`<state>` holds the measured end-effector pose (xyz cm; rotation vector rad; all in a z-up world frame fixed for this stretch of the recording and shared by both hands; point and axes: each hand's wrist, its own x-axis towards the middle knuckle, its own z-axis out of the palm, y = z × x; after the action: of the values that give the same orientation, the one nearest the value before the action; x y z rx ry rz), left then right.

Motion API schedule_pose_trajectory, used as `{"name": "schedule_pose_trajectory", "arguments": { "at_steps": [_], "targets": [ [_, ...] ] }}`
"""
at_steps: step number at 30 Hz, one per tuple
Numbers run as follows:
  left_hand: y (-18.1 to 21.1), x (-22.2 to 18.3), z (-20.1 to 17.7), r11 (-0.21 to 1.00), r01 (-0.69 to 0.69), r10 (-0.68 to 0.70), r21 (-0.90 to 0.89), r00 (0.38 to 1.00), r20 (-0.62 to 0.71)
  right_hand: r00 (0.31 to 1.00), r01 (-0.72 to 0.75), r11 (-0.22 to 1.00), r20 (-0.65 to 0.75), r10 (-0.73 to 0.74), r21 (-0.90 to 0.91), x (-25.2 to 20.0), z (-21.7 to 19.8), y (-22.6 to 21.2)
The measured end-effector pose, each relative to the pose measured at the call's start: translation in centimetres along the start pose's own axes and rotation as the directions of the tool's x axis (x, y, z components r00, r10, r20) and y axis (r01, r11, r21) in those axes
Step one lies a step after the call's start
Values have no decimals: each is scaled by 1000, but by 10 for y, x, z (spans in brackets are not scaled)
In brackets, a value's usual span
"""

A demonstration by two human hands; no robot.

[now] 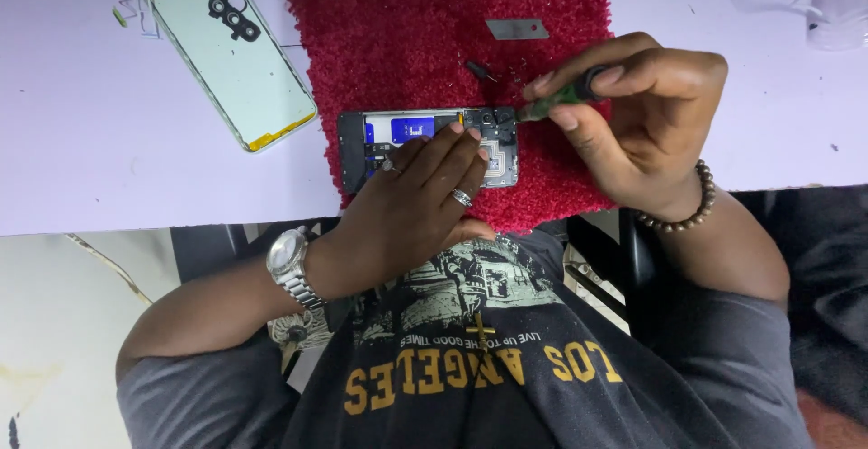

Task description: Removing internal screws and prying off a plastic shield to disassemble a mobile phone

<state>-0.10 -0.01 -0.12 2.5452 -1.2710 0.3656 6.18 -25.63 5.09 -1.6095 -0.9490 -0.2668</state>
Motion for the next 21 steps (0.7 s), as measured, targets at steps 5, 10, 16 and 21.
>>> {"name": "schedule_pose_trajectory", "arguments": {
  "at_steps": [5,10,16,21],
  "targets": [
    [0,2,-2,1000,1,-1,8,1000,7,983,180,975,49,-175,-133,-2,5,9],
    [1,0,4,999,11,-12,34,1000,27,991,100,989,-72,-109,-112,12,8,-21],
    [0,-3,6,999,8,-7,-36,1000,14,800,-95,814,443,405,-573,36,-21,-26],
    [3,1,2,998,-2,1,64,1000,12,634,-34,781,591,499,-623,38,-12,-2]
  ]
}}
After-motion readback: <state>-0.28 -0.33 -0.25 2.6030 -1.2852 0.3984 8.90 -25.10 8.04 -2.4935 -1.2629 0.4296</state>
